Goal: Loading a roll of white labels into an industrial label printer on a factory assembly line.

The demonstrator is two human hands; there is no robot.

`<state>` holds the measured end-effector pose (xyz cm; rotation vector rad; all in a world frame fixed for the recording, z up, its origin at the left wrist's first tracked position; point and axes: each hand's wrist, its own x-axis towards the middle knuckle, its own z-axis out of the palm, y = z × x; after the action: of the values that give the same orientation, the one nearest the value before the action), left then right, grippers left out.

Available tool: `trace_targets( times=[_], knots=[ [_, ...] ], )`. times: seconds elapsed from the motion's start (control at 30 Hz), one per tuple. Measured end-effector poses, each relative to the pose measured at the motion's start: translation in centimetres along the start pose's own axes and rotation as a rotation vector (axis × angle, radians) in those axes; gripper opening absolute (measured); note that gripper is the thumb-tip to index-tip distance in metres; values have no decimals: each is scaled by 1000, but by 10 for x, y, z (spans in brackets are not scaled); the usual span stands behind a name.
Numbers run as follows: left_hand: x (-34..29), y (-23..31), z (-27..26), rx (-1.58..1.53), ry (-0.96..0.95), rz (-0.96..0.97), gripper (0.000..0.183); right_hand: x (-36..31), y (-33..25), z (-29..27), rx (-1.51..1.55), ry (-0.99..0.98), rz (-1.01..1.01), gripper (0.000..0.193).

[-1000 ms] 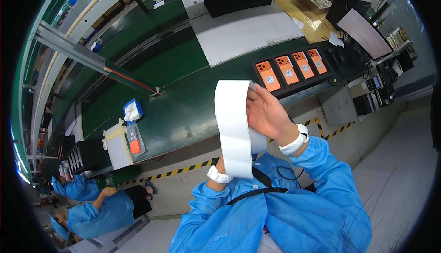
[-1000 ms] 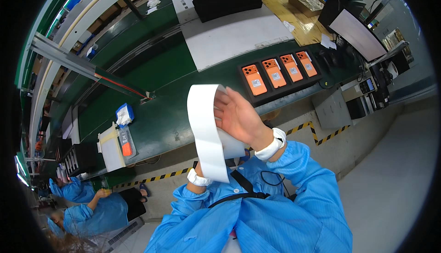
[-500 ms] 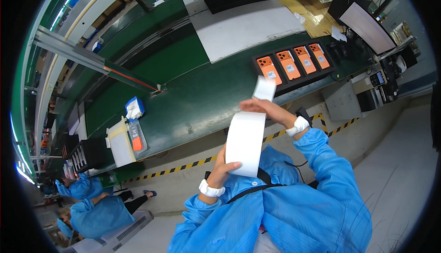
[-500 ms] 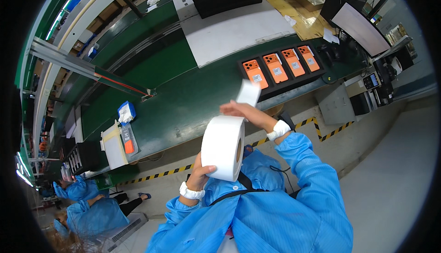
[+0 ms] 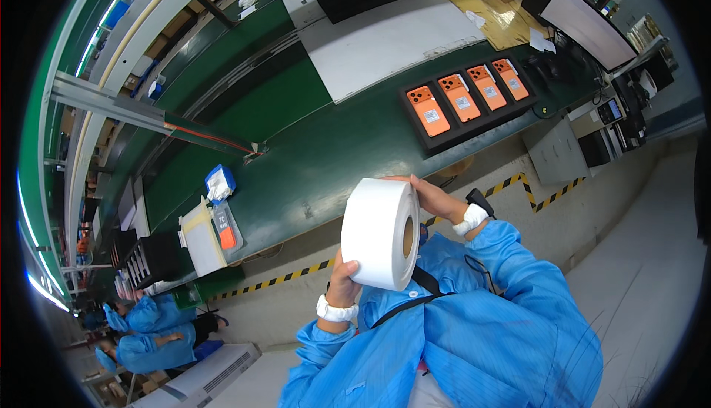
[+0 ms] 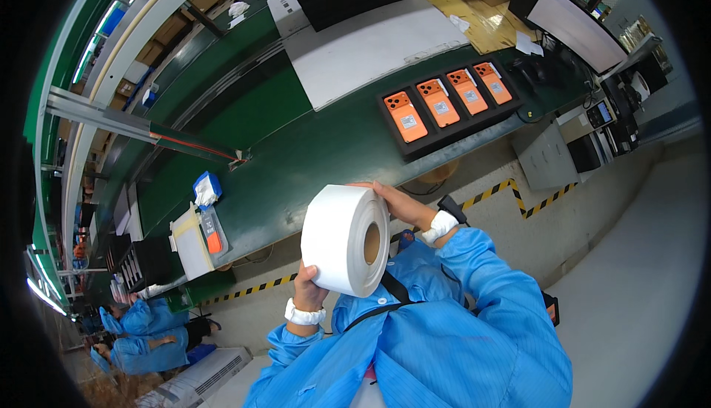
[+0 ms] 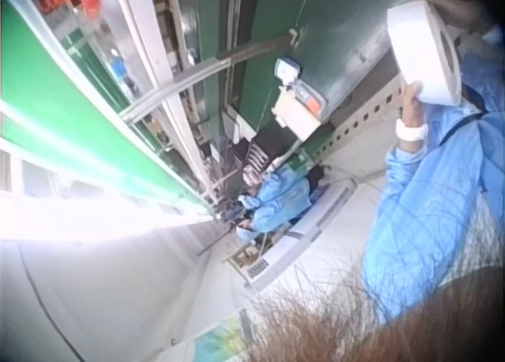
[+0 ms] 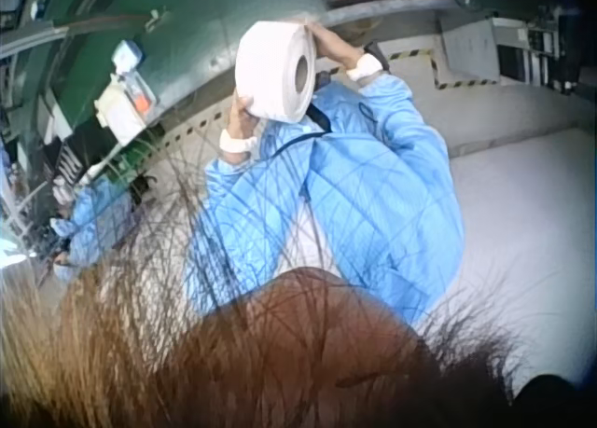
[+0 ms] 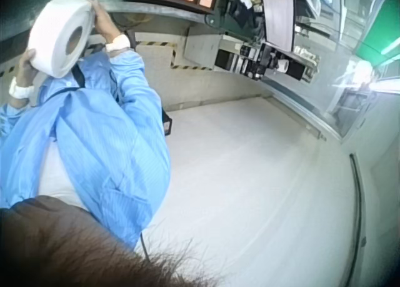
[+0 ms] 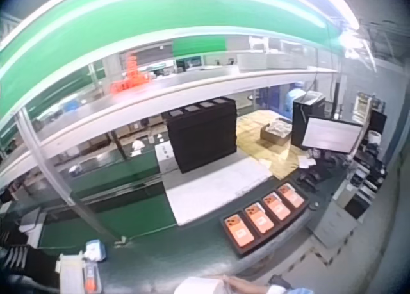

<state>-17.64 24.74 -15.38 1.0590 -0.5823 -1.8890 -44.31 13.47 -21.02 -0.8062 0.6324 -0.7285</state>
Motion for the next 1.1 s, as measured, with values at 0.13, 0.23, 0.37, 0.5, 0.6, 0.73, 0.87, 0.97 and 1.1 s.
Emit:
trace_targets(
  times=[0.13, 0.23, 0.37, 0.5, 0.6, 0.73, 0.87, 0.97, 1.1],
  knots=[
    [0, -14, -10, -194, 81, 17, 94, -12, 28, 3, 156, 62, -85, 67],
    [1, -5, 8, -257, 112, 87, 92, -25, 15, 20, 43, 120, -114, 69],
    [4, -1, 13, -252, 132, 140, 91, -30, 6, 30, -13, 101, -51, 71],
    [10, 1, 11, -223, 156, 164, 91, -20, 18, 38, 103, 115, -55, 81],
    [20, -3, -1, -203, 148, 187, 92, -3, 14, 47, 44, 183, 33, 84],
    [37, 0, -18, -99, 107, 240, 95, 16, 4, 62, 141, 294, 293, 82],
    [64, 9, -45, -57, 66, 232, 96, 42, 16, 62, 183, 365, 336, 80],
    [86, 15, -91, -31, -13, 135, 91, 64, 34, 43, -93, 514, 159, 71],
    [118, 36, -133, -34, -42, 55, 79, 109, 23, -2, -755, 634, 167, 70]
  ],
)
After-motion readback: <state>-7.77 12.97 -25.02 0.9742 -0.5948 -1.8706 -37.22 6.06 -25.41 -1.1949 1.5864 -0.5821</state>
